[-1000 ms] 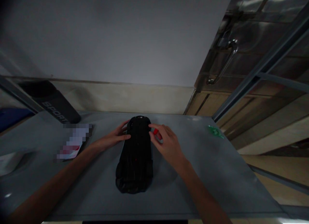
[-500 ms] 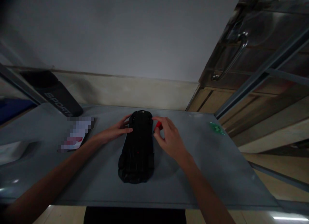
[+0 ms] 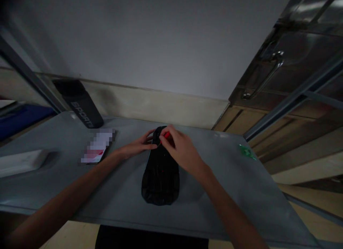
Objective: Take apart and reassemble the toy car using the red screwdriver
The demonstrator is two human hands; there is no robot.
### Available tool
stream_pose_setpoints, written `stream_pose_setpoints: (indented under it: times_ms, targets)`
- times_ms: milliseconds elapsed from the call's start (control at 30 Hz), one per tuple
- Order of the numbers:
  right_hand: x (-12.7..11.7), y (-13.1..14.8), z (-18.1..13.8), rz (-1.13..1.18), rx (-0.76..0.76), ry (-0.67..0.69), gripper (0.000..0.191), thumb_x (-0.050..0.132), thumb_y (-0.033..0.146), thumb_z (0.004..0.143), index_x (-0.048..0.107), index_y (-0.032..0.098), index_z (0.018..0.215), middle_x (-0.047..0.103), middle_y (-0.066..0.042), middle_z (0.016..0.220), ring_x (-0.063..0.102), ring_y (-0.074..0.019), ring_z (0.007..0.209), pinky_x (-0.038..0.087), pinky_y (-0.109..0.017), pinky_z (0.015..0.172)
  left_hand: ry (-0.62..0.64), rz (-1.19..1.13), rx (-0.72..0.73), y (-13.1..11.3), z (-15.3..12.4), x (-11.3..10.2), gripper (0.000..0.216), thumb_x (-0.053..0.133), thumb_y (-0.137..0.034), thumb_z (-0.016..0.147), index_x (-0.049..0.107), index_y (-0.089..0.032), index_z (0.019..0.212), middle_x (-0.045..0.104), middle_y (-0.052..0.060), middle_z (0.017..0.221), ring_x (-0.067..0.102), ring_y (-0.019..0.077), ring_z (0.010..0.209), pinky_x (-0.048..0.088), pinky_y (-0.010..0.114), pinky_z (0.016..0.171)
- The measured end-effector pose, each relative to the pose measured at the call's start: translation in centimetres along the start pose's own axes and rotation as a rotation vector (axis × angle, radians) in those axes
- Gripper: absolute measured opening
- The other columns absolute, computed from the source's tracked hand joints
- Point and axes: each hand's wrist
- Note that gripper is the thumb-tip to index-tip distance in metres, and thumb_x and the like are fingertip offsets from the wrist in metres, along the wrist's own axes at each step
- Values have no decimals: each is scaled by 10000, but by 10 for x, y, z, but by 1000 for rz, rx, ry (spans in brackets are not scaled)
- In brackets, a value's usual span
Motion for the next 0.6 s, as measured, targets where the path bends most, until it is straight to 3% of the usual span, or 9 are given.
stream_pose_setpoints:
  times_ms: [100, 333, 467, 600]
  targets:
    - [16, 3, 8, -12, -33, 117, 47, 548, 262, 1070, 563, 251, 1027, 717, -25, 944, 697, -199, 867, 526, -332, 825, 10, -17, 3, 0, -1, 1, 1037, 900, -383, 806, 303, -311, 1650, 518, 153, 1601, 477, 339, 1501, 316, 571, 1273]
    - [24, 6, 12, -79, -91, 180, 56, 534, 193, 1062, 557, 243, 1051, 726, -46, 1028, 697, -207, 942, 533, -343, 844, 1, 6, 15, 8, 1, -3, 1041, 880, -393, 809, 280, -307, 1656, 538, 145, 1577, 502, 339, 1477, 324, 566, 1267]
    - [23, 17, 15, -238, -128, 212, 122, 558, 134, 1020, 596, 228, 1088, 735, -60, 1037, 700, -226, 985, 531, -357, 878, 16, 32, 70, 12, 4, -6, 976, 849, -391, 828, 315, -290, 1639, 545, 145, 1580, 493, 369, 1486, 368, 549, 1244]
    - [27, 21, 25, -444, -119, 224, 106, 557, 243, 1066, 659, 214, 1077, 760, -79, 945, 723, -249, 900, 529, -375, 844, 22, 75, 88, 14, 5, -7, 907, 818, -367, 849, 352, -297, 1624, 625, 109, 1505, 515, 382, 1465, 403, 527, 1217]
Point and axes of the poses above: each hand's wrist, its own z-axis towards the middle knuckle, its own x-axis out of the palm, y = z × x
